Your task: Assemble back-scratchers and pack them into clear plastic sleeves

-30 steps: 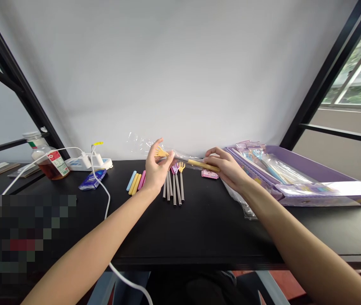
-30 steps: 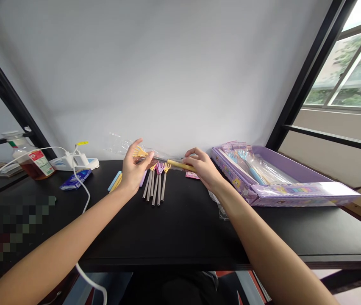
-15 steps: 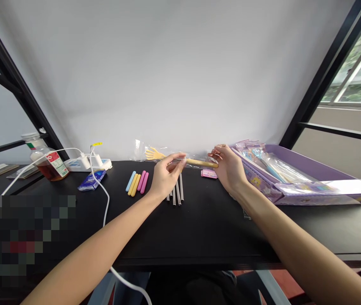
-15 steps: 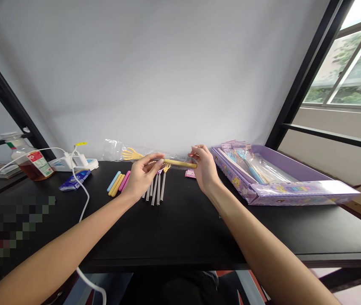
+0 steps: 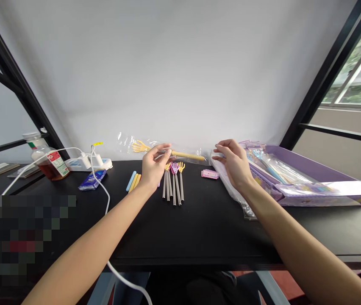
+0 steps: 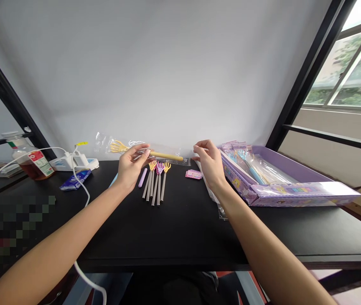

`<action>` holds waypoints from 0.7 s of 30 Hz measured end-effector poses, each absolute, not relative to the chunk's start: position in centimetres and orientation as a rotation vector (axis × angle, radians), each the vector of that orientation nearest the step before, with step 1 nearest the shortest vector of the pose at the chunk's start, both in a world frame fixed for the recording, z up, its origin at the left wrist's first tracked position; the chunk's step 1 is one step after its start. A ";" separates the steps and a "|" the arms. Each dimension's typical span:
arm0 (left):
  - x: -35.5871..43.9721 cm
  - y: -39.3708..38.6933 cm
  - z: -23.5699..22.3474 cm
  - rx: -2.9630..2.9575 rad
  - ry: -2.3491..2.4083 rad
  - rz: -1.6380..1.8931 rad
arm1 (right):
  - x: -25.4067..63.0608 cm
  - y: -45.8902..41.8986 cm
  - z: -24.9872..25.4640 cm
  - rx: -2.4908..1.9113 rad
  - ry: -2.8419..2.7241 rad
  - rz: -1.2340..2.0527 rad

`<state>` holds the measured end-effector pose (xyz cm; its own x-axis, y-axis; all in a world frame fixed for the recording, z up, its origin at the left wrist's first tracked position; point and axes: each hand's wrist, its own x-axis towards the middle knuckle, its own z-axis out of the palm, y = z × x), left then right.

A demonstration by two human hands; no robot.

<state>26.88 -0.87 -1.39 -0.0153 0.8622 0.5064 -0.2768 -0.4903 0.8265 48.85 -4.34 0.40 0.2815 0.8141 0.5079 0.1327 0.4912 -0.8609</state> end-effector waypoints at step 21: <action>27.2 -2.2 -0.5 1.293 0.611 1.713 | 52.7 -3.7 0.6 -1.198 -1.533 0.766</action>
